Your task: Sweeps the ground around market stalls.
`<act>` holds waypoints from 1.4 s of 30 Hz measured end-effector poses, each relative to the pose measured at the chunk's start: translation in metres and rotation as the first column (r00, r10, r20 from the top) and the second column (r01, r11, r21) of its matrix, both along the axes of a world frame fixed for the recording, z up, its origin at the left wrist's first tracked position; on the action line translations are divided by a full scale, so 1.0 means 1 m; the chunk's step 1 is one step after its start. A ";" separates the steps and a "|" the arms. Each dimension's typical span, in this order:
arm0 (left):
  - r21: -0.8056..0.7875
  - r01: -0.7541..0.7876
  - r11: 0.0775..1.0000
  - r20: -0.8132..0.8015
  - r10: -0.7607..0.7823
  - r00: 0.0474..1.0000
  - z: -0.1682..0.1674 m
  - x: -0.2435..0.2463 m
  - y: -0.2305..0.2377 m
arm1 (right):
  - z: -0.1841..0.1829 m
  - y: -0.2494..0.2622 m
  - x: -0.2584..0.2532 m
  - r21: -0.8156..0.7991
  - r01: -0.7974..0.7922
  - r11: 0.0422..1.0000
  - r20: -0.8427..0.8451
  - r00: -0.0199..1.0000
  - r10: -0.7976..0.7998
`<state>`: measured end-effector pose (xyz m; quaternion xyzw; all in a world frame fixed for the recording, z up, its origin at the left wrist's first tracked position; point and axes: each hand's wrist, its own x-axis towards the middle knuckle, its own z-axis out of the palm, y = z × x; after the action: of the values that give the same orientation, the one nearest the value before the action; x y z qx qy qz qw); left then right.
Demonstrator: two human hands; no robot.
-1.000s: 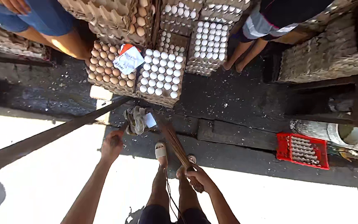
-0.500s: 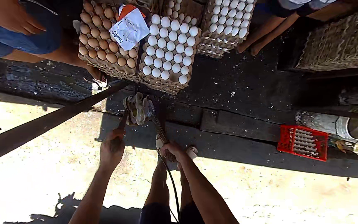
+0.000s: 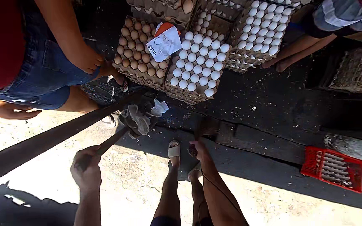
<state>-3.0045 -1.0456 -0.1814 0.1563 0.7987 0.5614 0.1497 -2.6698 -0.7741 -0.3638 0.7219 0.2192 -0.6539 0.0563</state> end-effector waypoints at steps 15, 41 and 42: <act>-0.128 -0.022 0.992 -0.068 0.013 0.998 0.005 -0.002 0.081 | 0.098 -0.042 0.097 0.115 -0.119 0.986 0.086 0.990 0.109; -0.318 0.337 0.886 -0.020 -0.362 0.932 -0.004 -0.022 0.067 | 0.123 -0.075 0.037 -0.028 -0.331 0.943 -0.191 0.928 0.320; -0.308 0.354 0.883 -0.004 -0.373 0.928 -0.006 -0.021 0.058 | 0.124 -0.073 0.060 -0.004 -0.242 0.970 -0.120 0.963 0.240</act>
<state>-3.0253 -0.9874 -0.1872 0.2959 0.8359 0.3895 0.2491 -2.6102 -0.8469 -0.2401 0.6492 0.3021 -0.6859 0.1292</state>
